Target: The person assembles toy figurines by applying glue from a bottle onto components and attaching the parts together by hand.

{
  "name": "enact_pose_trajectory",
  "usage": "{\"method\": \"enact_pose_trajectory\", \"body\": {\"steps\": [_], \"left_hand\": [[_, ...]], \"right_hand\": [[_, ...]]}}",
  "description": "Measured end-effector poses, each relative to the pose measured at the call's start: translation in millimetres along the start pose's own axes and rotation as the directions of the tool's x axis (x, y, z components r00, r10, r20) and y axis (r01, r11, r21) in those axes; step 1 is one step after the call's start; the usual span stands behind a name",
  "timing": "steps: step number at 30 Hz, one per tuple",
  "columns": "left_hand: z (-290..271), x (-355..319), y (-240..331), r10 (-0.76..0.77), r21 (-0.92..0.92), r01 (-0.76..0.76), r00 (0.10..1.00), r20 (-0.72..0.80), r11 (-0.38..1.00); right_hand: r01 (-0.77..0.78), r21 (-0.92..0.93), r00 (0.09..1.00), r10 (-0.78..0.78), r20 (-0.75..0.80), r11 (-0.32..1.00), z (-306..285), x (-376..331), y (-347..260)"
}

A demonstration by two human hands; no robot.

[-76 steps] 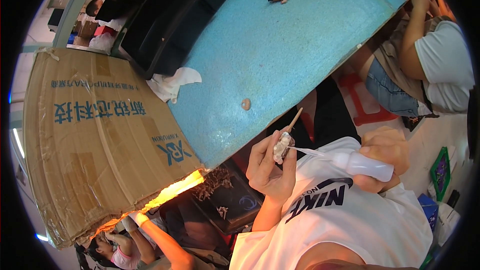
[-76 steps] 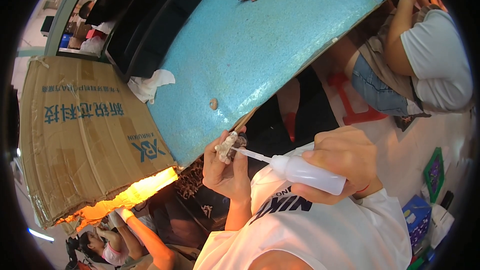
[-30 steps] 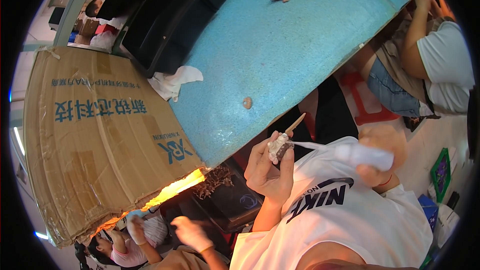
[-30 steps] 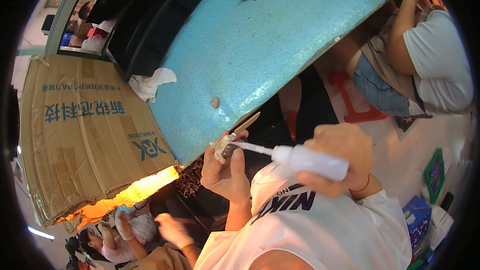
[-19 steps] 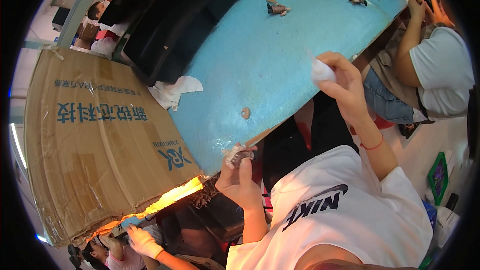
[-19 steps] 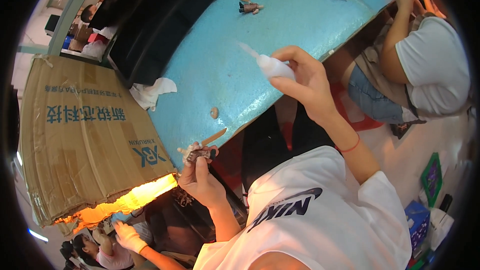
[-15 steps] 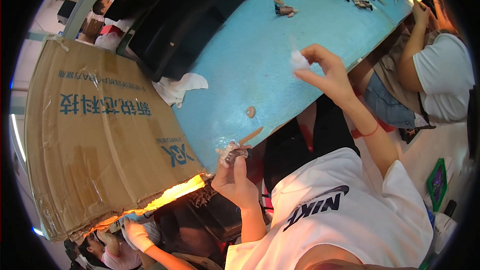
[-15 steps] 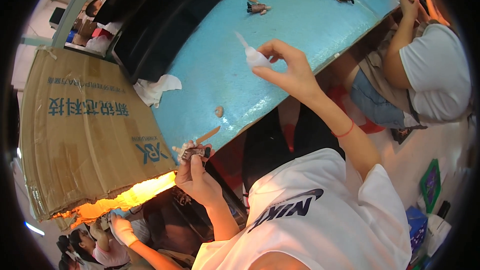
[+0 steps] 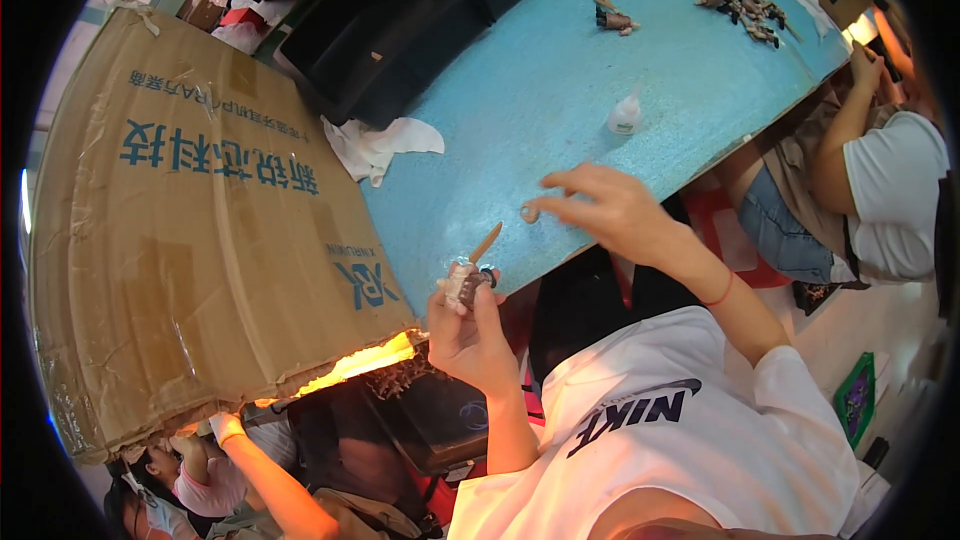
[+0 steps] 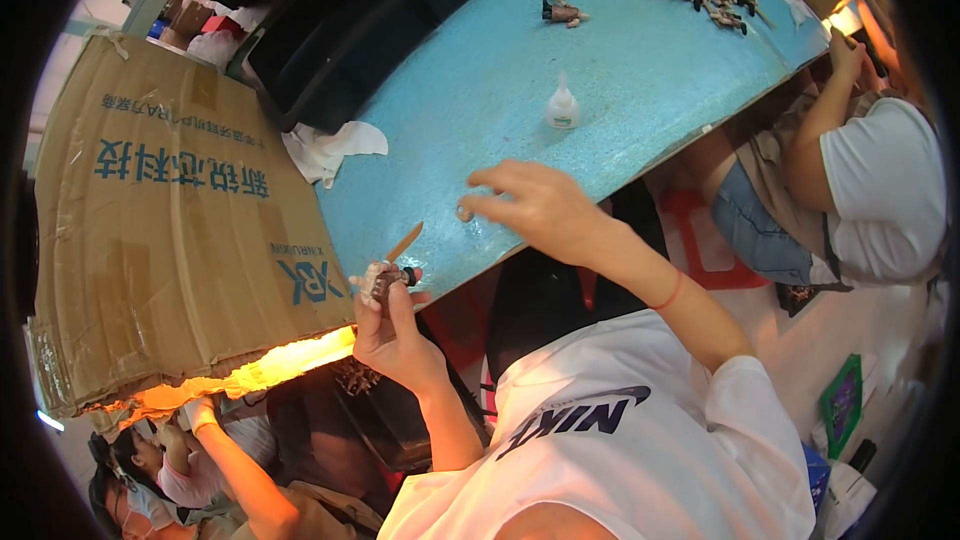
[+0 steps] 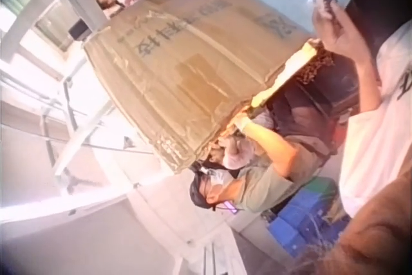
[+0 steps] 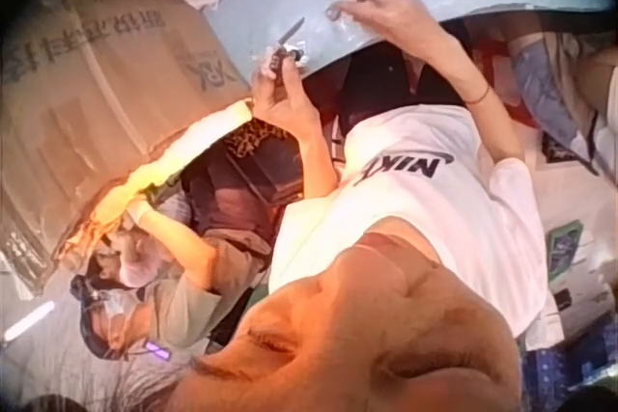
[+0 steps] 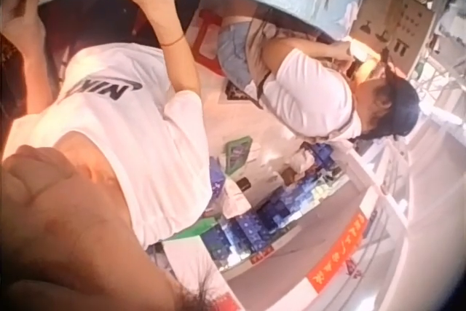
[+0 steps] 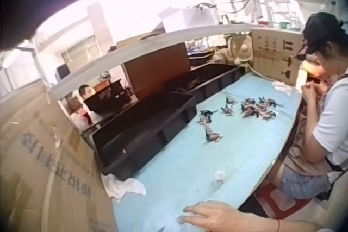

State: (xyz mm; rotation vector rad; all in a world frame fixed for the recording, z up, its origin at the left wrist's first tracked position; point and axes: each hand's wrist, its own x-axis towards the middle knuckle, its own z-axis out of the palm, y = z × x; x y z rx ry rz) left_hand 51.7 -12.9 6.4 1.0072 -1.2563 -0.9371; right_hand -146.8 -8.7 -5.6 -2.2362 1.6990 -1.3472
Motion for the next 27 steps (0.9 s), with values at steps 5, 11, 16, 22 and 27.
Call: {"method": "enact_pose_trajectory", "body": {"steps": [5, 11, 16, 22, 27], "left_hand": [[1, -7, 2, 0.002, 0.046, -0.003, 1.0, 0.019, 0.999], [5, -2, 5, 0.348, 0.311, -0.366, 0.93, 0.116, 0.877], [11, -3, 4, 0.431, 0.323, -0.464, 0.886, 0.172, 0.825], [11, -10, 1, 0.446, 0.309, -0.491, 0.871, 0.207, 0.815], [11, -11, -1, 0.48, 0.325, -0.532, 0.846, 0.232, 0.781]], "right_hand": [[0.113, -0.041, 0.978, -0.104, 0.179, 0.993, 21, 12, 13], [-0.606, 0.776, 0.73, 0.512, 0.453, 0.177, -32, 14, -55], [-0.581, 0.812, 0.72, 0.425, 0.548, -0.061, -41, 10, -75], [-0.541, 0.837, 0.717, 0.475, 0.511, -0.084, -34, 8, -77], [-0.554, 0.826, 0.699, 0.479, 0.531, -0.106, -34, 6, -78]]}}
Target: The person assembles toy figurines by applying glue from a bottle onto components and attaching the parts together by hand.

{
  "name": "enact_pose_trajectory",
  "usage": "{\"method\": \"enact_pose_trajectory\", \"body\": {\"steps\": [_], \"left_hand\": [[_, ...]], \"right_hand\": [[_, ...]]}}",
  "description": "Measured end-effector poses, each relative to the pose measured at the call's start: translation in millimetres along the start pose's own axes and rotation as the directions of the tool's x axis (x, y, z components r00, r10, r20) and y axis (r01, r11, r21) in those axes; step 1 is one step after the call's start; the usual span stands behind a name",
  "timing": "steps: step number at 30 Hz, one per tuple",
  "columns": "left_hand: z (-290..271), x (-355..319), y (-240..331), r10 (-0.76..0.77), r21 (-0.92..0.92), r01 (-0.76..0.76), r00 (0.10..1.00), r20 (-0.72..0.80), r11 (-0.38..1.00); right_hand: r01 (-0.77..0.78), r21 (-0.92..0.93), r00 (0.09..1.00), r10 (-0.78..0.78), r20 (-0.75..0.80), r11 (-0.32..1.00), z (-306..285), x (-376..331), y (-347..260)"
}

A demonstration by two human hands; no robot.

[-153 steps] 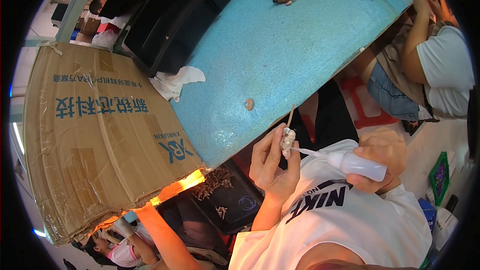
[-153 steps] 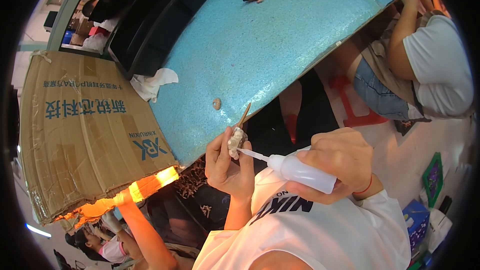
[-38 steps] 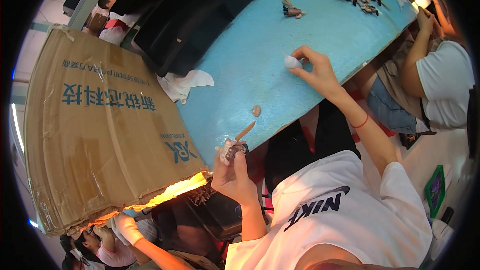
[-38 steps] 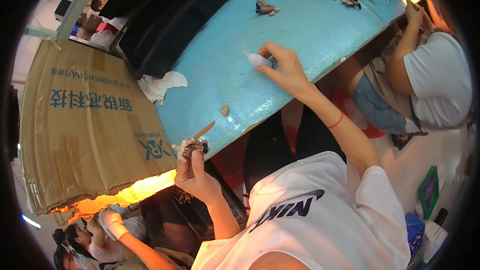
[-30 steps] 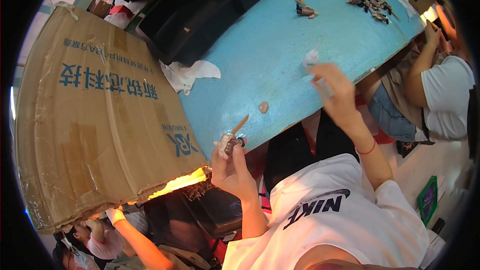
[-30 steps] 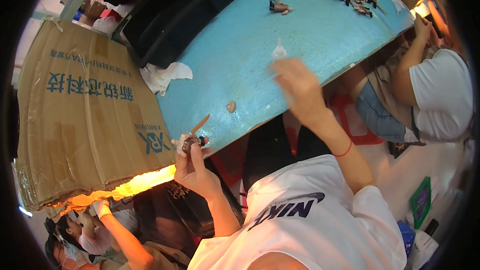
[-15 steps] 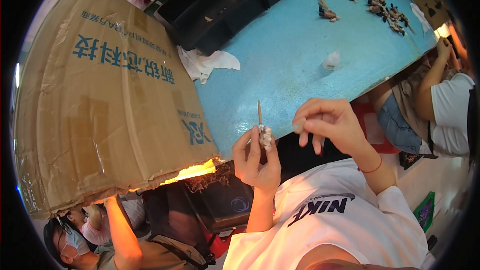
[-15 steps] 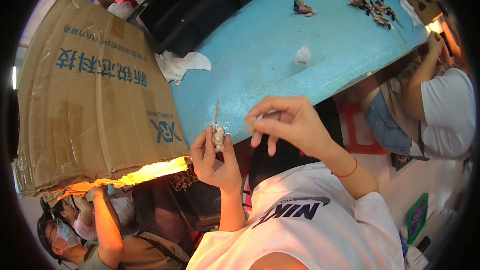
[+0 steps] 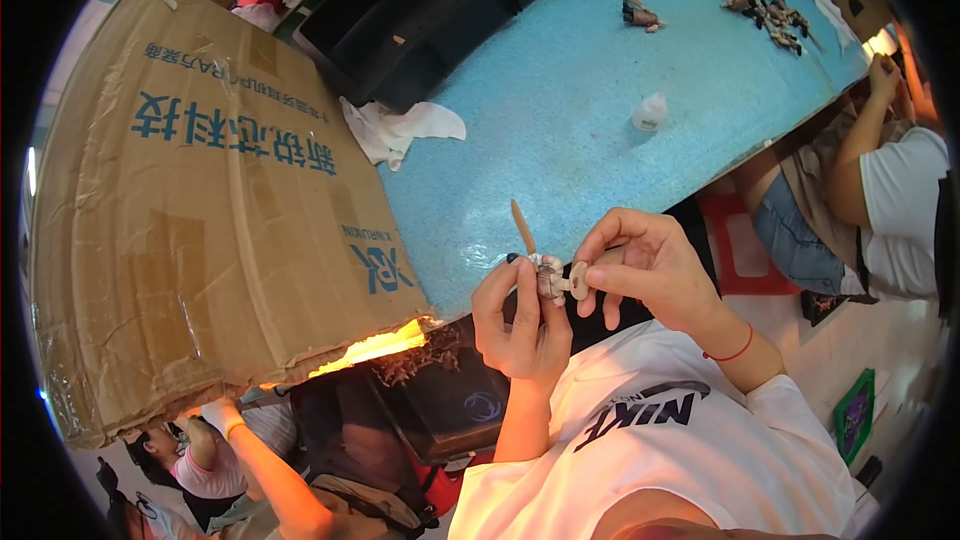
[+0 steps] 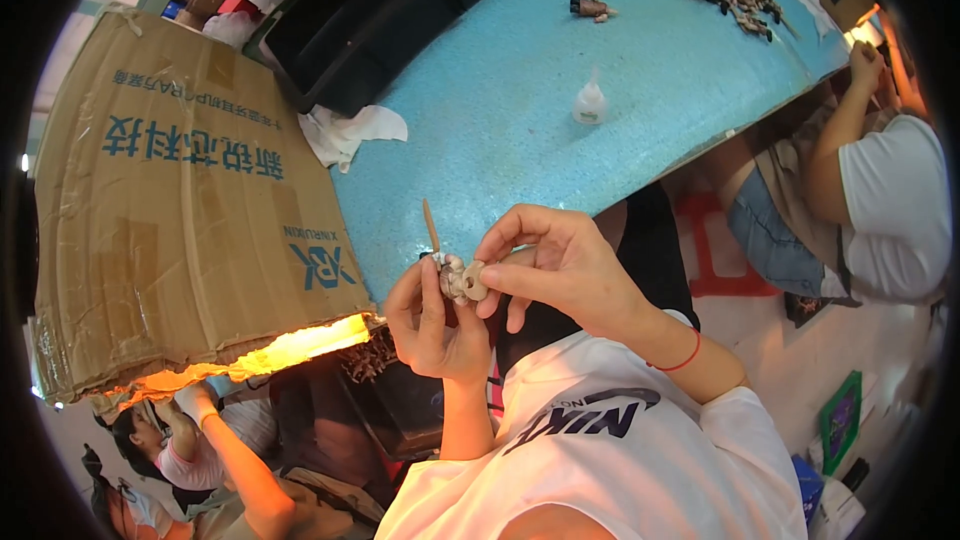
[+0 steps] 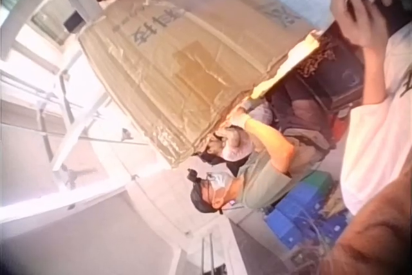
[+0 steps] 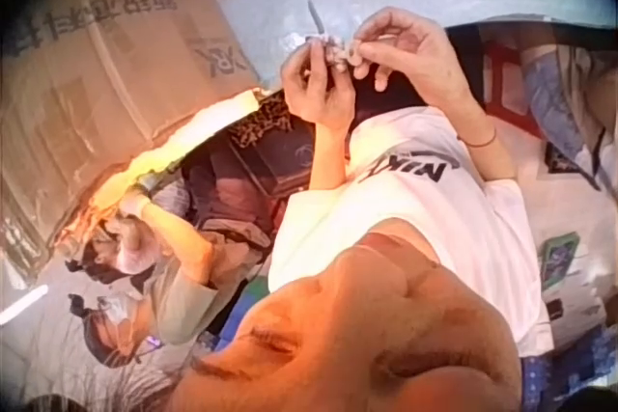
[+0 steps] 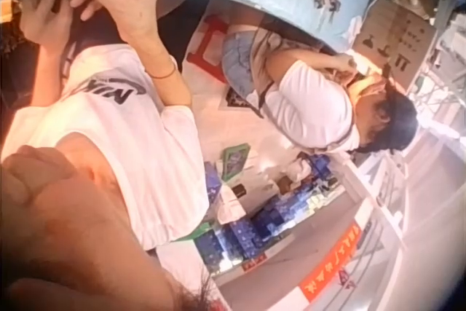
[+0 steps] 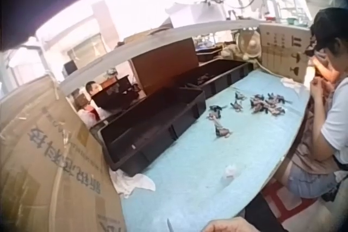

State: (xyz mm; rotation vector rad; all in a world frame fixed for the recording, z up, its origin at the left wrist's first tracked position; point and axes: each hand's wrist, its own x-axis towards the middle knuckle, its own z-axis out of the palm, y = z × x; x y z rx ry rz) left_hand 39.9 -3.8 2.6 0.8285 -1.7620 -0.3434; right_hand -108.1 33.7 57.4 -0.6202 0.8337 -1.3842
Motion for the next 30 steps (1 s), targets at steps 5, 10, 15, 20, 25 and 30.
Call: {"method": "enact_pose_trajectory", "body": {"steps": [5, 10, 15, 20, 25, 30], "left_hand": [[2, 0, 1, -0.006, -0.023, 0.006, 1.0, 0.021, 1.0], [5, -1, 0, -0.013, -0.047, 0.013, 1.0, 0.013, 0.999], [1, 5, 1, 0.06, -0.029, -0.058, 0.997, 0.052, 0.998], [1, 14, 6, -0.076, -0.2, 0.104, 0.987, 0.143, 0.974], [-4, 23, 12, -0.14, -0.341, 0.211, 0.965, 0.22, 0.916], [-6, 26, 13, -0.126, -0.413, 0.214, 0.965, 0.229, 0.885]], "right_hand": [[-0.011, 0.032, 1.0, 0.011, -0.013, 0.999, -1, 1, 3], [-0.014, 0.014, 0.999, 0.015, -0.039, 1.0, -4, 1, 6], [-0.046, 0.005, 0.996, 0.047, -0.08, 0.999, -3, 3, 2], [0.044, -0.069, 0.995, -0.05, -0.09, 0.997, 0, 2, 2], [0.118, -0.127, 0.99, -0.126, -0.064, 0.985, 0, -3, 2], [0.178, -0.162, 0.982, -0.185, -0.029, 0.971, 1, -4, 4]]}}
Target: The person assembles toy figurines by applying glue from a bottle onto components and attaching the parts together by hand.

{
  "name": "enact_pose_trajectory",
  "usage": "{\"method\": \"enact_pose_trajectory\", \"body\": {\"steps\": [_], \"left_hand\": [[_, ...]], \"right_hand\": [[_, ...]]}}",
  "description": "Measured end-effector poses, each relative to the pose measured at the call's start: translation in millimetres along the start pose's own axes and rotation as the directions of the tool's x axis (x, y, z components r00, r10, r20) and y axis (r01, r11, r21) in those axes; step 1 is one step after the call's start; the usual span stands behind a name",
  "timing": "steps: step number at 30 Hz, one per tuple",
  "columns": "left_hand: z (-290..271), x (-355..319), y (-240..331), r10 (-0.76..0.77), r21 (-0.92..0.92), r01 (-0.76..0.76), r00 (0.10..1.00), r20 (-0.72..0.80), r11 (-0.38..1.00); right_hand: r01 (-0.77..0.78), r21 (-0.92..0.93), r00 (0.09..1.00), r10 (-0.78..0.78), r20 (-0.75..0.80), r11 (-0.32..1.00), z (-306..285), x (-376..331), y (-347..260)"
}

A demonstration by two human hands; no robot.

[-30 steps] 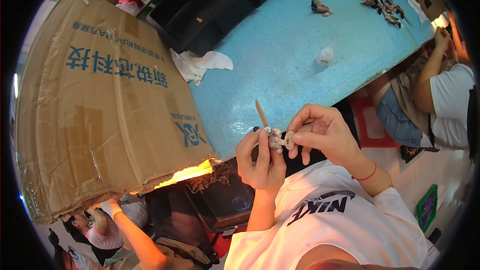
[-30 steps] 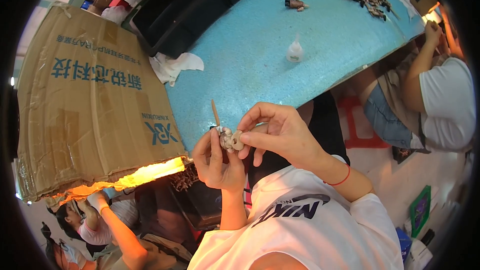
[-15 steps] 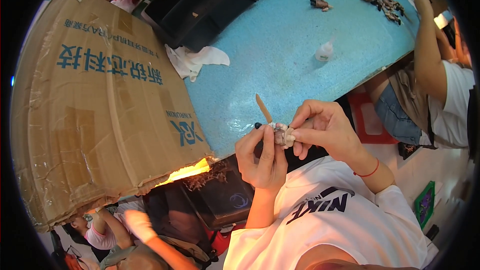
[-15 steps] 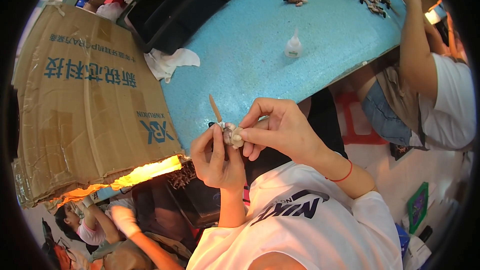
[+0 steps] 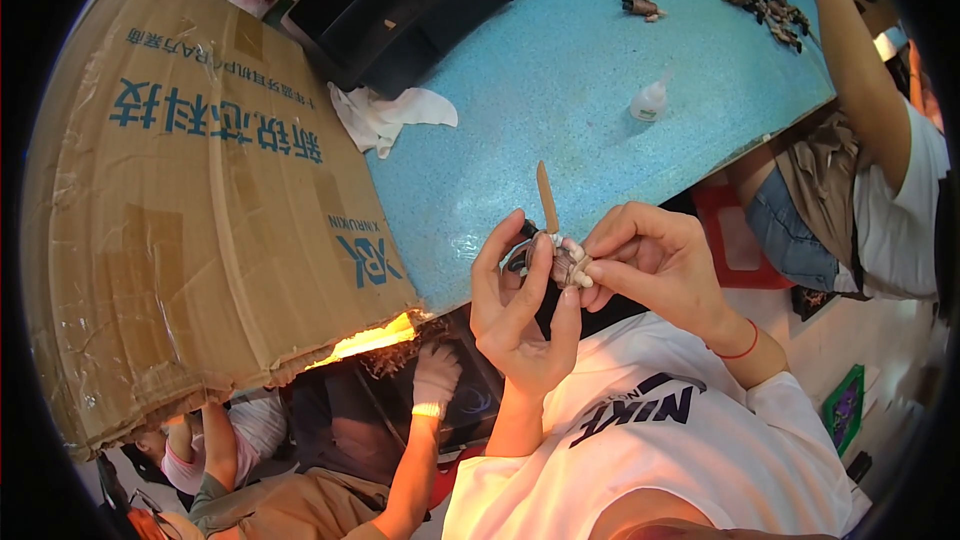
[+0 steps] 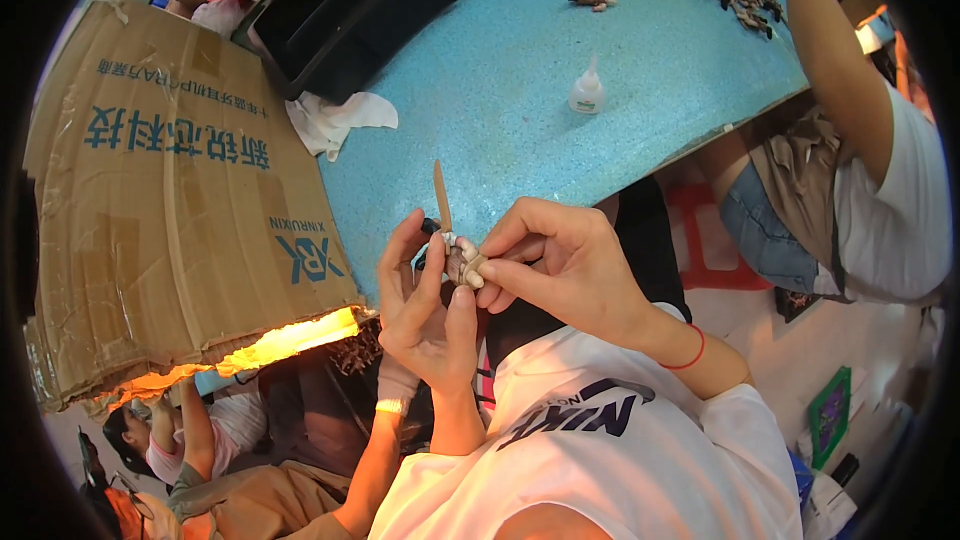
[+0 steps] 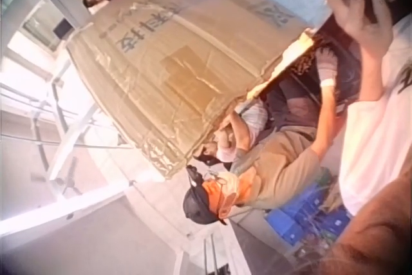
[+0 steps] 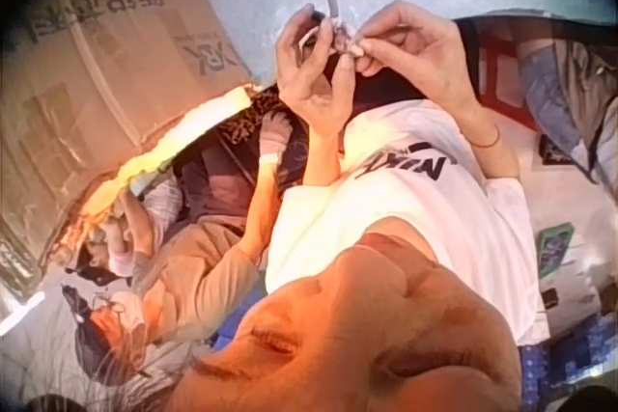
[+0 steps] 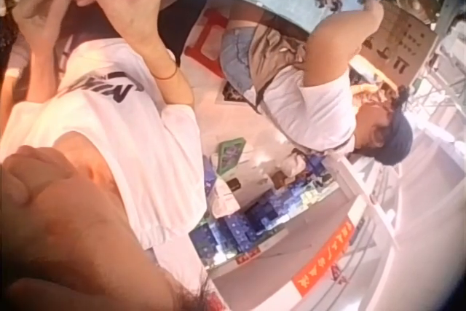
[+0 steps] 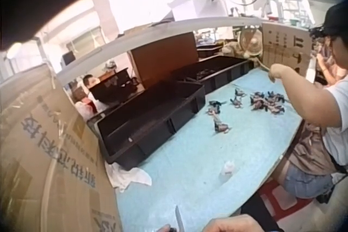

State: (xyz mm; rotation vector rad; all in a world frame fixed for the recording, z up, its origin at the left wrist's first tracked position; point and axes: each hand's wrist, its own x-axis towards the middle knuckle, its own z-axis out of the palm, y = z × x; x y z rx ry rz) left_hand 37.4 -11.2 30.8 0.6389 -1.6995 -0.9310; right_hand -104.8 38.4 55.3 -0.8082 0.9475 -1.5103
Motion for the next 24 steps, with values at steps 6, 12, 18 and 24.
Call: {"method": "enact_pose_trajectory", "body": {"steps": [6, 12, 18, 24], "left_hand": [[1, 0, 5, 0.0, 0.055, 0.0, 1.0, 0.002, 0.998], [4, 1, 10, -0.036, 0.059, 0.034, 0.999, 0.028, 0.998], [6, 1, 15, 0.017, 0.095, -0.021, 0.999, 0.042, 0.995], [7, 4, 15, 0.057, 0.181, -0.062, 0.998, 0.031, 0.982]], "right_hand": [[-0.01, -0.066, 0.998, 0.014, 0.056, 0.998, -7, 2, -4], [-0.114, -0.157, 0.987, 0.13, 0.095, 0.981, -9, 9, -21], [-0.146, -0.123, 0.974, 0.164, 0.154, 0.982, -12, 11, -19], [-0.09, -0.21, 0.978, 0.127, 0.166, 0.973, -11, 12, -15]]}}
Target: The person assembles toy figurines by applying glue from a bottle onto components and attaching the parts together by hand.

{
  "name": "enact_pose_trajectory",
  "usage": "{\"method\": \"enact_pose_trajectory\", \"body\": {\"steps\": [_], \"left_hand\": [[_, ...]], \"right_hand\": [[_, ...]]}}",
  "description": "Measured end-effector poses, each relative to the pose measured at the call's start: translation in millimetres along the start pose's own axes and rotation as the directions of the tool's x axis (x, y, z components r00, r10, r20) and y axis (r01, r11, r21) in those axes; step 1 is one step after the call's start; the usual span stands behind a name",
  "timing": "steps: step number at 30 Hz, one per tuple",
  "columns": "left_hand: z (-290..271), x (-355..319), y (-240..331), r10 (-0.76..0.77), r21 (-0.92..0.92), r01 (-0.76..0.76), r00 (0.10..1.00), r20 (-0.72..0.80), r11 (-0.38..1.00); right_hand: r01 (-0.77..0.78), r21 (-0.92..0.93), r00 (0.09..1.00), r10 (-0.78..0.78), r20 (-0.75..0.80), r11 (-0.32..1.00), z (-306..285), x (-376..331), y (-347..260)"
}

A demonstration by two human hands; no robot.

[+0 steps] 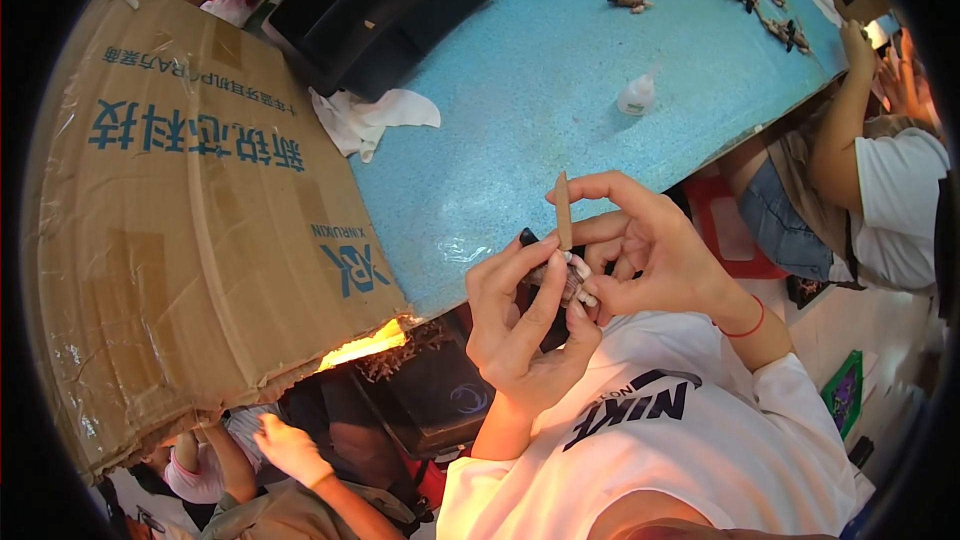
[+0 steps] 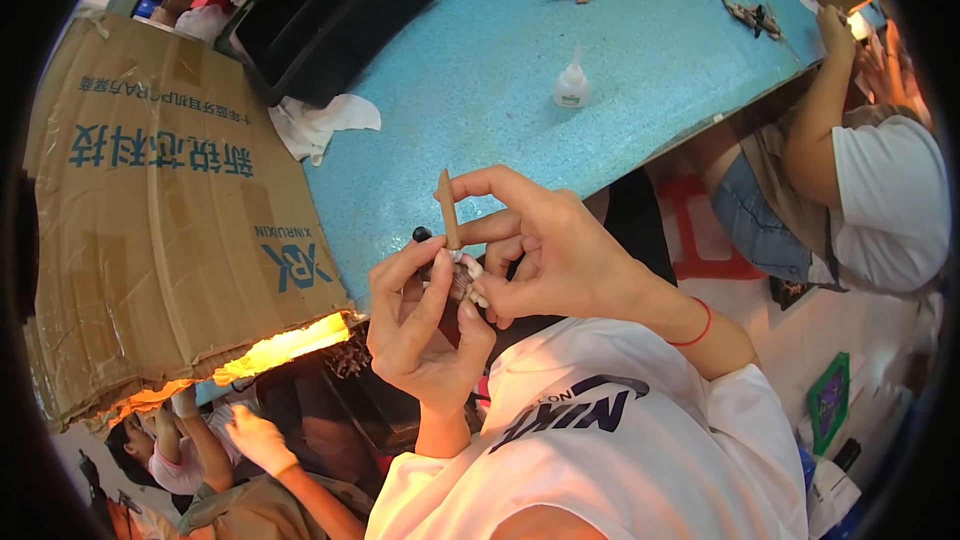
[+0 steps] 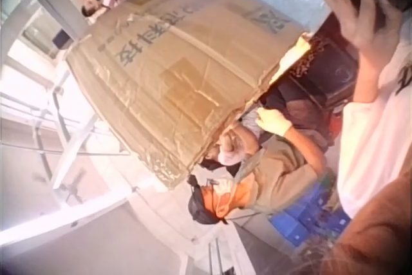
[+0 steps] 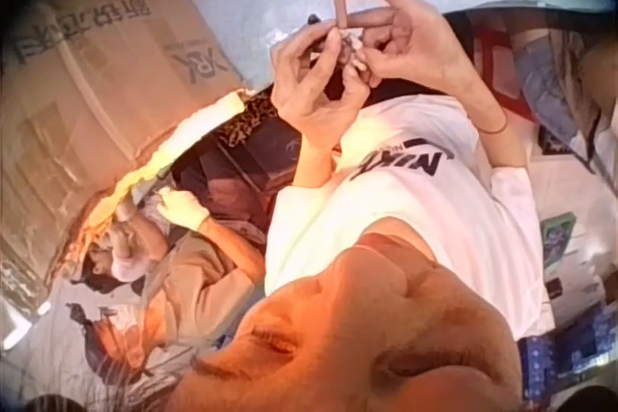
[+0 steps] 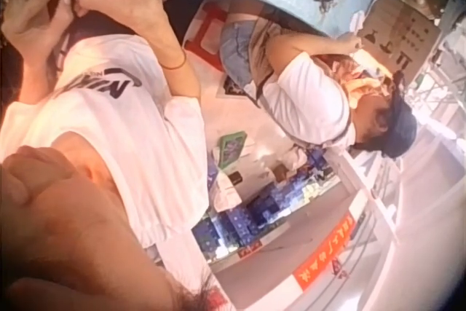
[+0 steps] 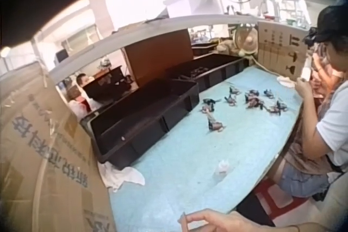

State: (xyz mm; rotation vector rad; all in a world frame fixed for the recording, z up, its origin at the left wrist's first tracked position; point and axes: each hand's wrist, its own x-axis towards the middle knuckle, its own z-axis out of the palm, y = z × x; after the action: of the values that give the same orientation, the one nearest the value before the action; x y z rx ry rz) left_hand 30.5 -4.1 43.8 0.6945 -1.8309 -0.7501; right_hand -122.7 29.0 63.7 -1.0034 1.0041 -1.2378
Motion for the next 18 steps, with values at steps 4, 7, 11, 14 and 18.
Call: {"method": "enact_pose_trajectory", "body": {"steps": [4, 7, 11, 14, 18], "left_hand": [[0, 0, -2, 0.021, 0.004, -0.021, 1.0, 0.005, 1.0], [-2, 1, 1, 0.026, 0.035, -0.027, 0.999, 0.027, 0.999], [-6, -3, 1, -0.047, -0.044, 0.049, 0.998, 0.049, 0.998], [-5, -3, -8, -0.105, -0.133, 0.115, 0.991, 0.082, 0.984], [-3, -8, -15, -0.099, -0.269, 0.117, 0.992, 0.08, 0.956]], "right_hand": [[-0.02, 0.04, 0.999, 0.021, -0.024, 0.999, 1, 1, 0], [-0.02, 0.073, 1.0, 0.021, -0.013, 0.997, 1, 1, 0], [-0.037, 0.097, 0.999, 0.039, -0.014, 0.995, 3, 2, -1], [-0.054, 0.033, 0.998, 0.055, -0.042, 0.998, 2, 2, -4], [-0.063, -0.17, 0.995, 0.048, -0.089, 0.983, 5, 0, -12]]}}
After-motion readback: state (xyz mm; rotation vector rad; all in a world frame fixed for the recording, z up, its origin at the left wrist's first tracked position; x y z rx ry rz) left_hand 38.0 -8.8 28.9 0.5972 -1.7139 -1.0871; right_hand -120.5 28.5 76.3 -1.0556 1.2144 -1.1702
